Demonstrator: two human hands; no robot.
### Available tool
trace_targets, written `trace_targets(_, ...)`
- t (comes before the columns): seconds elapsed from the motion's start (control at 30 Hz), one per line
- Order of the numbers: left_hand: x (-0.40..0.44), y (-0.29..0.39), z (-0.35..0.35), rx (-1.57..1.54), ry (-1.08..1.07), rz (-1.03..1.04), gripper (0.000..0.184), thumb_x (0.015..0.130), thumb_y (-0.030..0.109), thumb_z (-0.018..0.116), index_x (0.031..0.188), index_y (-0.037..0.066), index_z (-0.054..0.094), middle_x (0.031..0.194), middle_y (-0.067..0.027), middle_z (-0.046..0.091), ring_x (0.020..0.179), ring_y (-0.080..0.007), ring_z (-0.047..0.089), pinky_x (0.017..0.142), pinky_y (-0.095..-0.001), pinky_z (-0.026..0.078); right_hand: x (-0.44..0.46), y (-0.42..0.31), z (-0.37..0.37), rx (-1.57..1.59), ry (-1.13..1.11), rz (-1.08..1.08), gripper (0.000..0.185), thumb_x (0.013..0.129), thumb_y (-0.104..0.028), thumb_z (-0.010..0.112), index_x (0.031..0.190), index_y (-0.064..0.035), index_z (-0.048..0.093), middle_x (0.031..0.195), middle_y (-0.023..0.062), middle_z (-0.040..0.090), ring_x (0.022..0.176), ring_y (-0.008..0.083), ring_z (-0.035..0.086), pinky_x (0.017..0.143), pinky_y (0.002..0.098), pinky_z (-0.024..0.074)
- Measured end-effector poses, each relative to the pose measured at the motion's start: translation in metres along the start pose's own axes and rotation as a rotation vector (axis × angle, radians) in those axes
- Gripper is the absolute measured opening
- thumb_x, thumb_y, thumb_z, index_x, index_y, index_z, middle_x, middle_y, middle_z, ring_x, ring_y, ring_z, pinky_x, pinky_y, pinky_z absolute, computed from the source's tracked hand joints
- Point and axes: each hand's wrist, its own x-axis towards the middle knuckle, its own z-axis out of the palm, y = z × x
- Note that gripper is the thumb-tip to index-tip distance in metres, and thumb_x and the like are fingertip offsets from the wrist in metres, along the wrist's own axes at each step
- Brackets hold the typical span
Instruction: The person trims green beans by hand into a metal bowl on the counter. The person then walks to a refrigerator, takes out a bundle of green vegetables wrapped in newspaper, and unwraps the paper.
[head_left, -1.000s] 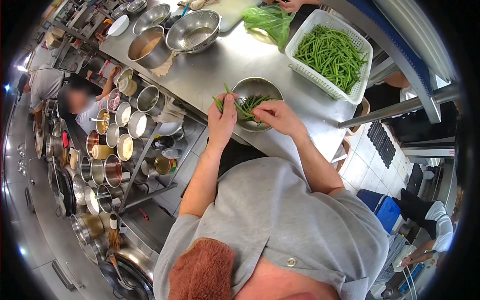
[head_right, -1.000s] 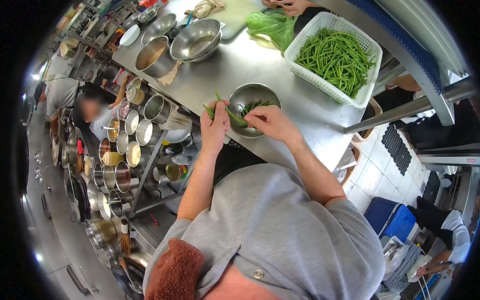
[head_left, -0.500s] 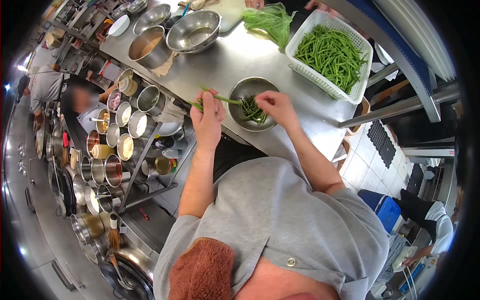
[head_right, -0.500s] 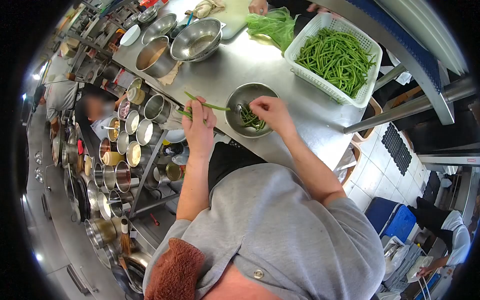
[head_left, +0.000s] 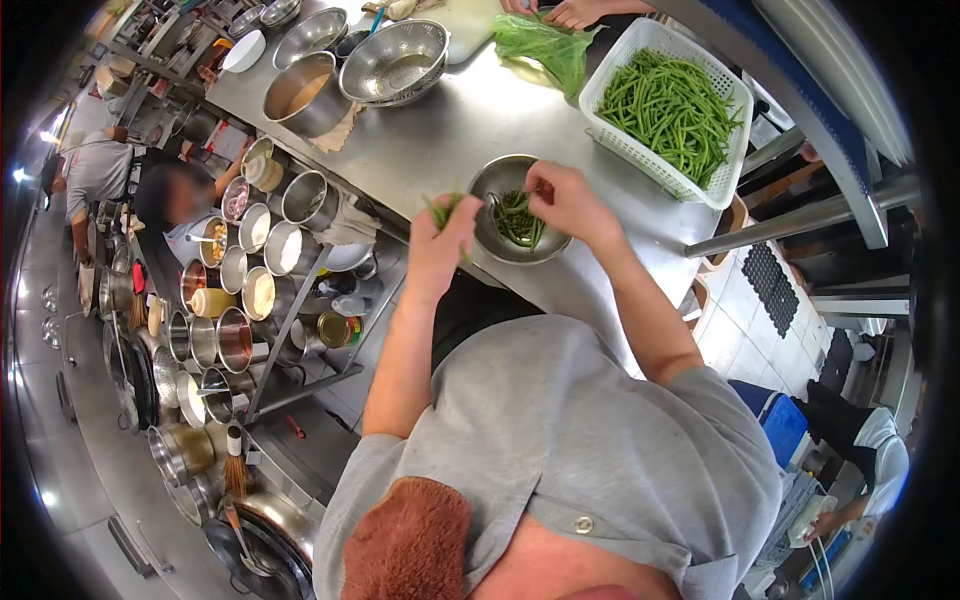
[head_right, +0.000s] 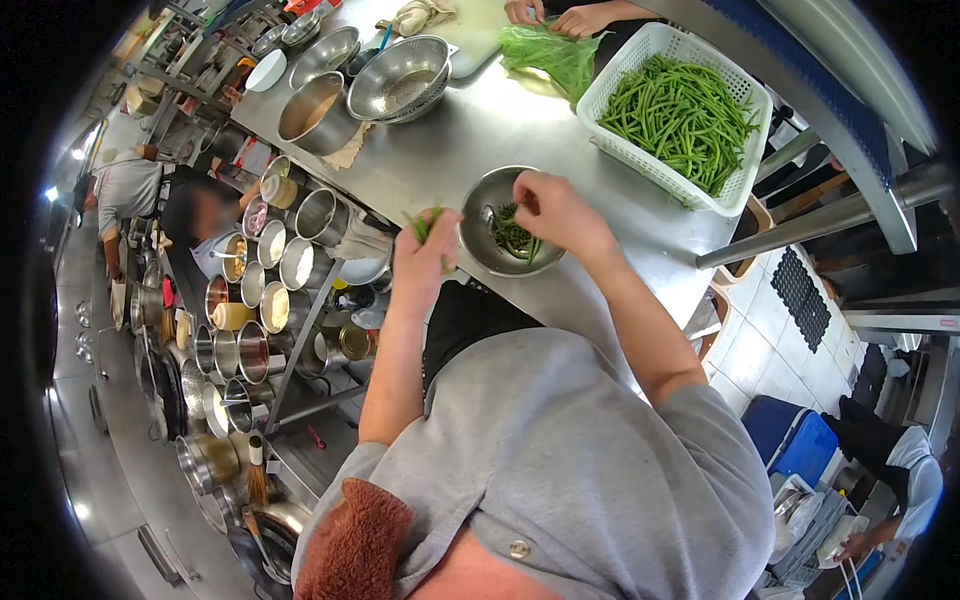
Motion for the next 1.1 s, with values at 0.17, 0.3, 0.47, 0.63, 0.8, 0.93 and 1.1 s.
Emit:
trace_targets(0.17,0.016,-0.010,0.043,0.869,-0.092,0.332,0.022,0.091,0.015,0.061,0.106,0.000,0.065,0.077,-0.0092,0.064,0.064,-0.0154,0.054,0.064,-0.0268,0.045,-0.014,-0.007,-0.013,0.109,0.155,-0.030,0.011,0.078,-0.003,0.068,0.087,0.0017,0.064,0.073,0.0134,0.064,0.063,0.0186,0.062,0.060,0.0308,0.0504)
trace_targets(0.3,0.026,-0.012,0.041,1.007,-0.190,0.403,0.021,0.089,0.012,0.061,0.107,0.001,0.063,0.081,-0.0207,0.064,0.067,-0.0274,0.059,0.066,-0.0334,0.047,-0.020,-0.001,-0.013,0.380,0.133,0.079,0.010,0.081,-0.003,0.067,0.089,0.0023,0.066,0.074,0.0125,0.065,0.063,0.0178,0.063,0.059,0.0299,0.0503)
trace_targets(0.47,0.029,-0.017,0.025,1.241,-0.222,0.583,0.017,0.090,0.012,0.060,0.100,-0.001,0.063,0.080,-0.0212,0.064,0.068,-0.0365,0.060,0.064,-0.0368,0.046,-0.028,0.006,-0.009,-0.118,0.231,-0.313,0.011,0.083,-0.005,0.066,0.089,0.0032,0.067,0.073,0.0110,0.065,0.058,0.0154,0.060,0.055,0.0276,0.0490)
trace_targets(0.63,0.020,-0.008,0.031,1.019,-0.306,0.165,0.018,0.094,0.017,0.057,0.095,0.000,0.063,0.067,-0.0074,0.057,0.057,-0.0148,0.054,0.054,-0.0305,0.040,-0.033,0.019,0.003,0.944,0.089,0.316,0.014,0.088,-0.011,0.061,0.093,0.0017,0.067,0.070,0.0065,0.064,0.059,0.0139,0.057,0.054,0.0296,0.0467)
trace_targets(0.8,0.026,-0.010,0.032,0.532,-0.171,0.062,0.023,0.097,0.022,0.053,0.096,0.000,0.062,0.062,0.0037,0.045,0.054,-0.0041,0.041,0.048,-0.0225,0.031,-0.025,0.020,0.011,0.540,0.175,0.165,0.019,0.091,-0.017,0.060,0.093,0.0010,0.066,0.073,0.0058,0.064,0.063,0.0149,0.058,0.059,0.0314,0.0471)
trace_targets(0.93,0.029,-0.008,0.030,0.322,-0.064,0.127,0.024,0.099,0.025,0.051,0.101,0.002,0.058,0.063,0.0047,0.044,0.052,-0.0037,0.037,0.046,-0.0198,0.029,-0.030,0.001,0.007,0.321,-0.139,0.112,0.019,0.090,-0.017,0.061,0.093,0.0010,0.066,0.076,0.0069,0.065,0.068,0.0151,0.058,0.064,0.0318,0.0468)
trace_targets(1.1,0.021,-0.010,0.026,0.195,-0.029,0.185,0.024,0.100,0.025,0.049,0.100,0.002,0.055,0.064,0.0041,0.045,0.052,-0.0040,0.038,0.046,-0.0208,0.029,-0.028,0.007,0.014,0.456,0.063,0.028,0.017,0.090,-0.013,0.058,0.091,0.0026,0.063,0.073,0.0040,0.060,0.063,0.0126,0.054,0.059,0.0277,0.0446)
